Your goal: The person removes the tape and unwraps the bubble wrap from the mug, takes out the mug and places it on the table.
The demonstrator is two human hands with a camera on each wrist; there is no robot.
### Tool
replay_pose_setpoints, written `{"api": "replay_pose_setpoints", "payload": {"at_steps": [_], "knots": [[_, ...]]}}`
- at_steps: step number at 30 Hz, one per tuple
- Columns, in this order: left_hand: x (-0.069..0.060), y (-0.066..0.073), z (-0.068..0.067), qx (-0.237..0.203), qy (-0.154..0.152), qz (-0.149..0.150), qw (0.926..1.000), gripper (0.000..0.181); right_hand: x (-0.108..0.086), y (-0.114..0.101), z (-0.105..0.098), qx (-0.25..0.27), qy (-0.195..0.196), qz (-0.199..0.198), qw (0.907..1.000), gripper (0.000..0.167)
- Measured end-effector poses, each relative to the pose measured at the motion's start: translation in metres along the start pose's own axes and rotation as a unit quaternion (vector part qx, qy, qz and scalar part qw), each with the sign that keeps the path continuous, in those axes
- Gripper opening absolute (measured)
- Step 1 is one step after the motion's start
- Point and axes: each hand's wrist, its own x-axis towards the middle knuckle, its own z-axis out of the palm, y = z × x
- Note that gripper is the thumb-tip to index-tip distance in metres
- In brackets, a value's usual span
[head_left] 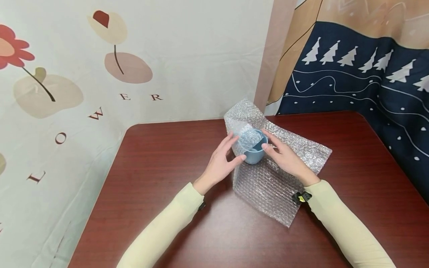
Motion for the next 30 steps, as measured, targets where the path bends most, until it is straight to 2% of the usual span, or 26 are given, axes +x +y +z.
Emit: {"api": "replay_pose_setpoints", "payload": {"at_steps": [9,17,24,30], "knots": [[-0.005,-0.002,-0.006,0.013,-0.004,-0.008,0.9999,0.069,0.0,-0.001,0.0,-0.003,0.003,0.003,1.0,0.067],[-0.011,-0.003,-0.013,0.01,0.012,-0.019,0.9997,0.07,0.0,0.0,0.0,-0.007,0.002,0.001,1.0,0.067],[-0.014,-0.006,-0.015,0.006,0.044,-0.059,0.9973,0.078,0.0,-0.001,-0.001,-0.008,0.002,-0.001,1.0,0.067],[-0.01,-0.007,-0.018,-0.014,0.085,-0.098,0.9915,0.095,0.0,-0.001,0.0,-0.007,0.002,-0.001,1.0,0.068]]}}
